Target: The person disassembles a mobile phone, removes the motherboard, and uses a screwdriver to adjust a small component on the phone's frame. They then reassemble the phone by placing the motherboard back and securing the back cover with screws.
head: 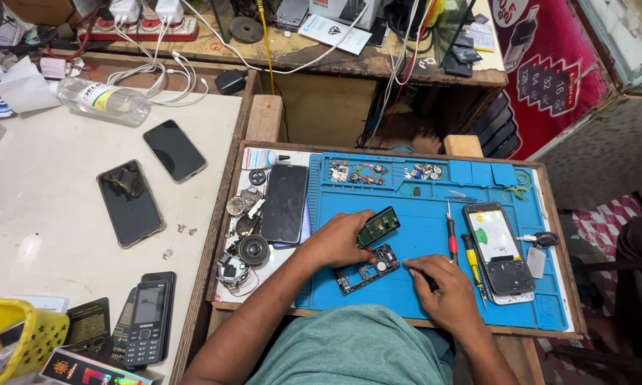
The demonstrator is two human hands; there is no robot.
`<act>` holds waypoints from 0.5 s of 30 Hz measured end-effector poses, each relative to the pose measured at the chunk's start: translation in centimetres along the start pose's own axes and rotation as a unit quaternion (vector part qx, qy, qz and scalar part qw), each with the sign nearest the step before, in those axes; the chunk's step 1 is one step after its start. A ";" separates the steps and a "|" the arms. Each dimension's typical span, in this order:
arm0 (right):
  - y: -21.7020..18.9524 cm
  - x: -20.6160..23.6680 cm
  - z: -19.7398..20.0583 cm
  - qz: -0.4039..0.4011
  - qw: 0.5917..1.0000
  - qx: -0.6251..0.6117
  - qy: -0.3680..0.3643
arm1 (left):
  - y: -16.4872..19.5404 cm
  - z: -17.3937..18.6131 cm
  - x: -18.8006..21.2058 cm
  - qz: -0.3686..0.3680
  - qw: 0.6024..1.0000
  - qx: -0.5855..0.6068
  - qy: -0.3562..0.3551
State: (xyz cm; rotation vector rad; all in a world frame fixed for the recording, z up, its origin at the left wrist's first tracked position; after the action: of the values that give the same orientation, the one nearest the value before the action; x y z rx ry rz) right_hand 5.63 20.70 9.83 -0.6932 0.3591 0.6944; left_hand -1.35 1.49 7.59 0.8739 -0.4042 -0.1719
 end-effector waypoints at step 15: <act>0.6 0.3 0.6 0.076 0.996 0.040 0.009 | 0.7 -0.2 -1.0 -0.104 0.994 0.029 0.013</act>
State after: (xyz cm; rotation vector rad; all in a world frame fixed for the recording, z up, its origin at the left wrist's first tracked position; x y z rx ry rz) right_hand 5.48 21.55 9.83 -0.6014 0.4571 0.8130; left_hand -2.19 2.39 7.69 0.9734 -0.2955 -0.3416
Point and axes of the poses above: each hand's wrist, its own x-axis away from the middle knuckle, its own z-axis out of the back of the hand, y = z × x, the point moved 7 cm from there along -x, towards the middle knuckle, and after that the axes turned 14 degrees about z, right-handed, at the moved point
